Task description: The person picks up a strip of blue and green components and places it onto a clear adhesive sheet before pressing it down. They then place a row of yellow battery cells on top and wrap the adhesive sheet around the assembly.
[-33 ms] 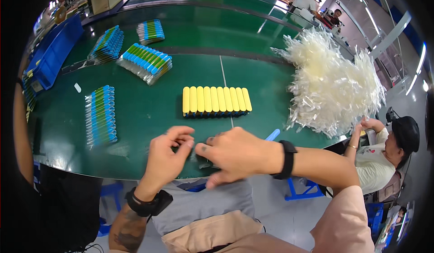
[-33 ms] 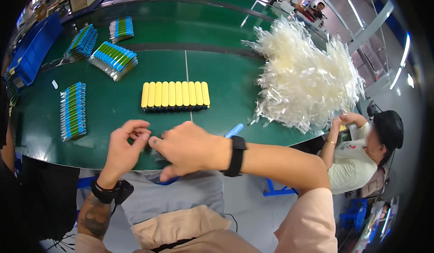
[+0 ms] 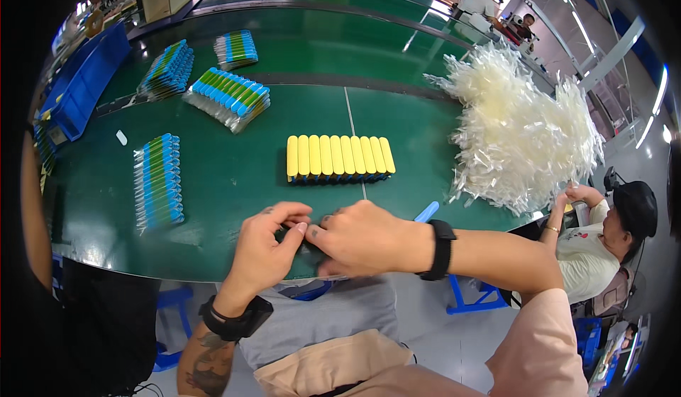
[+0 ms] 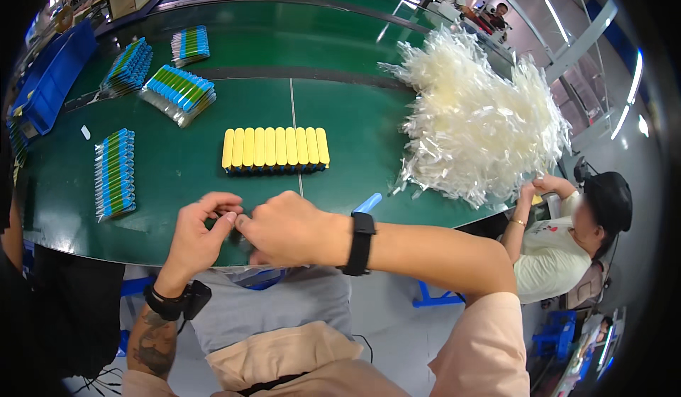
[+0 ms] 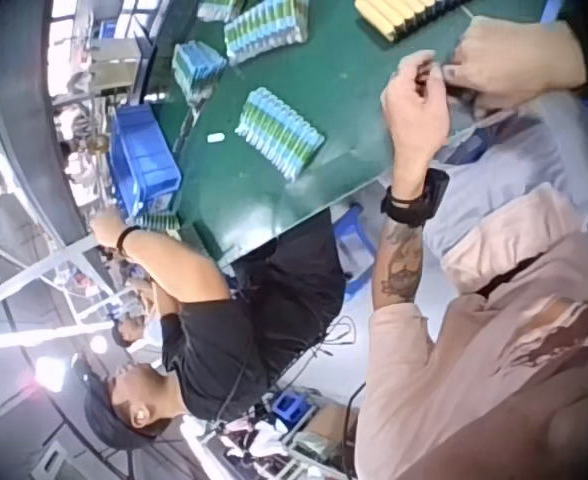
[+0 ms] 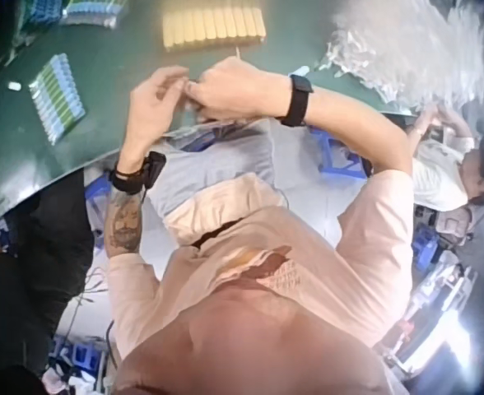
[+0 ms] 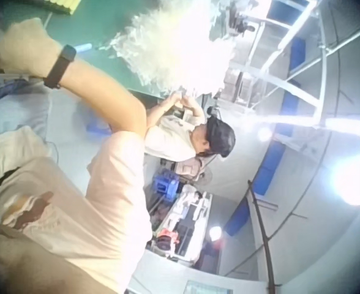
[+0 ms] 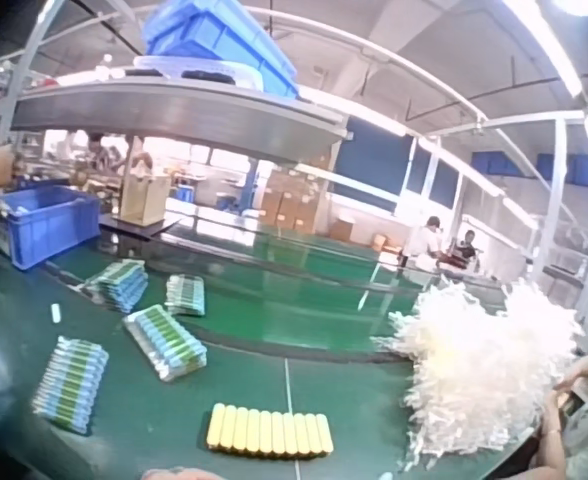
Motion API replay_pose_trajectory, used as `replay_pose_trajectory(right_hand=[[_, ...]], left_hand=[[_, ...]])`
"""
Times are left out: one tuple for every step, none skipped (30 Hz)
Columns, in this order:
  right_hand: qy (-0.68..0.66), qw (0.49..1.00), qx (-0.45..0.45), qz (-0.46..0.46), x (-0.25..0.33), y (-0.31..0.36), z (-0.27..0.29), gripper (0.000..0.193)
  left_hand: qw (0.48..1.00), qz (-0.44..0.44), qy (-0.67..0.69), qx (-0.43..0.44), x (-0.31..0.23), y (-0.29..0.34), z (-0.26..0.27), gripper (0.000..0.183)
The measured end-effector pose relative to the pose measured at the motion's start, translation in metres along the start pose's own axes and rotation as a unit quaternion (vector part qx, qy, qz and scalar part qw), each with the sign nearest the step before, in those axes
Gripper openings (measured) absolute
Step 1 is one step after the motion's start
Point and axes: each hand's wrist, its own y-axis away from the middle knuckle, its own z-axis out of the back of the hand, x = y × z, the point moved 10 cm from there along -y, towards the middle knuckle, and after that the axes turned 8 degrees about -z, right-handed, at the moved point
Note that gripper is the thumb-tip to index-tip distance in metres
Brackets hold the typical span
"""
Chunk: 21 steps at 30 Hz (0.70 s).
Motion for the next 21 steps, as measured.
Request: replay_pose_trajectory(right_hand=[[0.020, 1.000, -0.007, 0.001, -0.001, -0.008, -0.007, 0.037], [0.022, 1.000, -0.008, -0.005, -0.005, -0.005, -0.010, 0.037], [-0.008, 1.000, -0.003, -0.003, -0.007, -0.001, -0.009, 0.029], [-0.035, 0.999, 0.001, -0.001, -0.007, 0.002, -0.005, 0.022], [-0.028, 1.000, -0.002, -0.008, -0.009, 0.007, -0.002, 0.022], [-0.036, 0.997, -0.062, -0.011, -0.011, 0.016, 0.011, 0.021], [-0.036, 0.992, -0.117, -0.015, -0.016, 0.032, 0.029, 0.021], [-0.045, 0.986, -0.152, -0.058, -0.027, 0.049, 0.057, 0.021], [-0.066, 0.976, -0.189, -0.087, -0.045, 0.070, 0.076, 0.014], [-0.112, 0.954, -0.241, -0.136, -0.068, 0.098, 0.098, 0.008], [-0.125, 0.921, -0.323, -0.179, -0.092, 0.135, 0.124, 0.006], [-0.241, 0.836, -0.438, -0.225, -0.130, 0.182, 0.153, 0.012], [-0.273, 0.781, -0.513, -0.228, -0.151, 0.230, 0.201, 0.016], [-0.224, 0.761, -0.559, -0.242, -0.157, 0.274, 0.249, 0.019], [-0.195, 0.704, -0.632, -0.261, -0.162, 0.312, 0.288, 0.021], [-0.211, 0.666, -0.649, -0.301, -0.168, 0.342, 0.315, 0.023], [-0.156, 0.670, -0.657, -0.308, -0.175, 0.370, 0.345, 0.023], [-0.120, 0.647, -0.667, -0.350, -0.184, 0.395, 0.364, 0.025], [-0.108, 0.643, -0.671, -0.352, -0.189, 0.419, 0.383, 0.025], [-0.011, 0.636, -0.667, -0.389, -0.192, 0.440, 0.400, 0.025], [0.081, 0.623, -0.654, -0.420, -0.193, 0.451, 0.410, 0.026]], left_hand=[[1.000, -0.007, 0.008, 0.014, -0.001, -0.001, -0.006, 0.028], [0.999, -0.015, 0.017, 0.027, -0.004, -0.001, -0.010, 0.026], [0.999, -0.020, 0.020, 0.031, -0.005, 0.000, -0.012, 0.026], [0.999, -0.020, 0.037, 0.013, -0.004, 0.004, -0.009, 0.025], [0.998, -0.021, 0.055, -0.004, -0.004, 0.008, -0.006, 0.025], [0.998, -0.025, 0.057, -0.011, -0.004, 0.011, -0.003, 0.025], [0.997, -0.039, 0.070, -0.009, -0.007, 0.013, -0.004, 0.025], [0.998, -0.051, 0.033, -0.007, -0.012, 0.017, -0.002, 0.026], [0.998, -0.062, -0.002, -0.006, -0.017, 0.019, 0.000, 0.026], [0.998, -0.065, -0.016, -0.003, -0.022, 0.021, 0.001, 0.027], [0.997, -0.069, -0.029, 0.001, -0.027, 0.021, 0.002, 0.028], [0.996, -0.076, -0.039, 0.000, -0.027, 0.022, 0.003, 0.027], [0.995, -0.084, -0.044, 0.005, -0.028, 0.020, 0.000, 0.027], [0.997, -0.068, -0.038, 0.009, -0.025, 0.022, -0.001, 0.028], [0.996, -0.080, -0.030, 0.021, -0.026, 0.024, -0.003, 0.028], [0.995, -0.085, -0.051, 0.019, -0.025, 0.025, 0.000, 0.028], [0.993, -0.090, -0.073, 0.013, -0.025, 0.026, 0.002, 0.029], [0.992, -0.088, -0.085, 0.011, -0.023, 0.027, 0.001, 0.030], [0.992, -0.099, -0.077, 0.014, -0.028, 0.023, -0.003, 0.030], [0.992, -0.096, -0.082, 0.020, -0.032, 0.022, -0.006, 0.031], [0.992, -0.091, -0.089, 0.023, -0.035, 0.020, -0.008, 0.031]])
